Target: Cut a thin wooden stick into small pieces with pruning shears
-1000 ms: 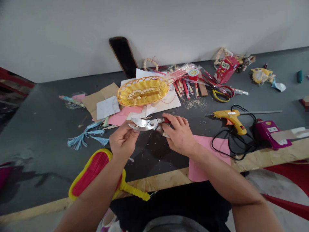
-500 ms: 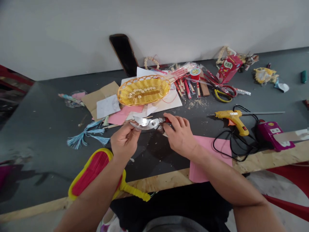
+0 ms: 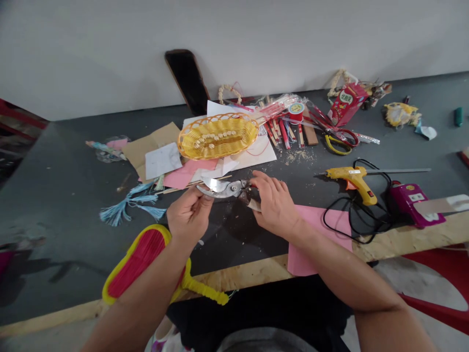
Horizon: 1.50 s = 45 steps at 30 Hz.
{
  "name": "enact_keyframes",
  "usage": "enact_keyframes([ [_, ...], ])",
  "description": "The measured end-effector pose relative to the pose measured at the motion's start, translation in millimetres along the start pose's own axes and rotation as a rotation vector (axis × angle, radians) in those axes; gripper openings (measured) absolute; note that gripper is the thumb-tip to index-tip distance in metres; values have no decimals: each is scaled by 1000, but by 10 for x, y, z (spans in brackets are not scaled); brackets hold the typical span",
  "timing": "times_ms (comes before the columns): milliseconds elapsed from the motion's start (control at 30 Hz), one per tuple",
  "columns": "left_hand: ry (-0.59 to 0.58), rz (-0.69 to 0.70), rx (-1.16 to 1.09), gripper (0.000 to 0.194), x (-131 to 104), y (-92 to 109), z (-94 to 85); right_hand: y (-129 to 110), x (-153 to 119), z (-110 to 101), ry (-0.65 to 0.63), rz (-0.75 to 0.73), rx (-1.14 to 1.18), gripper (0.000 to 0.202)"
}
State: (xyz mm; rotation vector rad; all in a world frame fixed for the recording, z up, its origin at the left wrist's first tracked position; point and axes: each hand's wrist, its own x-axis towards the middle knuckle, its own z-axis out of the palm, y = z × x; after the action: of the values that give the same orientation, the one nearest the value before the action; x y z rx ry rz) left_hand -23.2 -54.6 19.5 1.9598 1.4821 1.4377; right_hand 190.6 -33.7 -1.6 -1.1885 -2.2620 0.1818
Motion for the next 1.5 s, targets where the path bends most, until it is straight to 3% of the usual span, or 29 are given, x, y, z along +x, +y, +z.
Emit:
enact_keyframes([
  [100, -18, 28, 25, 19, 1, 31, -4, -9, 7, -18, -100, 29, -73, 66],
  [233, -33, 43, 36, 20, -5, 47, -3, -29, 16, -62, -175, 52, -134, 62],
  [600, -26, -39, 30, 23, -30, 50, 2, -28, 18, -84, -200, 77, -164, 62],
  [967, -80, -73, -16, 25, -1, 167, -73, -20, 22, -125, -238, 41, -133, 82],
  [1500, -73, -130, -25, 26, -19, 165, -58, -36, 28, -139, -265, 62, -129, 66],
])
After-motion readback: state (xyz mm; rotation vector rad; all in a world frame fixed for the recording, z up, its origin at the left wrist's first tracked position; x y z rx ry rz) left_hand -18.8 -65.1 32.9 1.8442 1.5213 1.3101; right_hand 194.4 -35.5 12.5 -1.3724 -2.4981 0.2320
